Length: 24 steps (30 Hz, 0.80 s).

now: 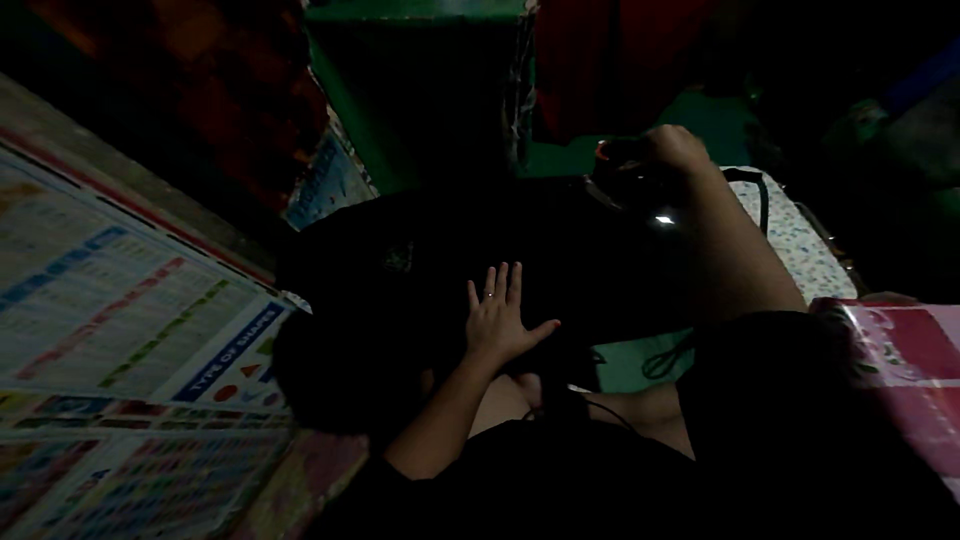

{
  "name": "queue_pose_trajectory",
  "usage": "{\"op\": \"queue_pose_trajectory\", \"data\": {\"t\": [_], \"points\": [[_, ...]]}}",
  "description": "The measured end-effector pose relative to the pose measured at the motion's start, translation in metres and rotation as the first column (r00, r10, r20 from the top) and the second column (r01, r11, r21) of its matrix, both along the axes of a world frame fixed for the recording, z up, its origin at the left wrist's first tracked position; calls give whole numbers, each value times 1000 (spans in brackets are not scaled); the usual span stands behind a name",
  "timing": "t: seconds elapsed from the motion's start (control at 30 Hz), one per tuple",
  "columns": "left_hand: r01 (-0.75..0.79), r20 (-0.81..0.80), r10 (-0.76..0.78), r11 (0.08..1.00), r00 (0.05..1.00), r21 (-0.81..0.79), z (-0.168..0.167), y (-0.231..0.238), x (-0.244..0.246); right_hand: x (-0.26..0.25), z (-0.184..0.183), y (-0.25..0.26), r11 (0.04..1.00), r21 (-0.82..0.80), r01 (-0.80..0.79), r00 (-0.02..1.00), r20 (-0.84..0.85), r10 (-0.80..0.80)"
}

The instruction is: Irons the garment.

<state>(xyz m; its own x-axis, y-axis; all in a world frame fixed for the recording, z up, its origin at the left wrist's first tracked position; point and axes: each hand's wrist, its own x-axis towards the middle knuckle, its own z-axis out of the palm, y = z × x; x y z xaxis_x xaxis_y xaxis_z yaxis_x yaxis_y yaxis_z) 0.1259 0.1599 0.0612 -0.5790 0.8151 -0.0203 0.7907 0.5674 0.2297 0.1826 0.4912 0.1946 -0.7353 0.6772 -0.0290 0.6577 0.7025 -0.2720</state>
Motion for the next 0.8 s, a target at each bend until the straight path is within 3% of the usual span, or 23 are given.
{"op": "queue_pose_trajectory", "data": {"t": [0.13,0.3,0.43,0.57,0.67,0.8], "points": [[1,70,-10,991,997,130,4,-8,0,8,-12,-20,968,10,-250,968,22,249],[-3,364,-176,898,915,441,7,-31,-15,52,-16,-83,852,37,-523,852,-16,524],[-10,467,-218,899,857,438,13,-36,-17,96,-18,-113,728,53,-683,728,-18,685],[97,254,-175,951,951,293,7,-23,-10,126,-38,-108,596,185,-781,579,-141,803],[223,102,-229,973,968,68,5,-15,-3,134,-37,-99,674,151,-723,657,-153,738],[295,32,-295,955,955,-2,3,-13,0,125,-21,-86,926,67,-372,922,-85,377]]}}
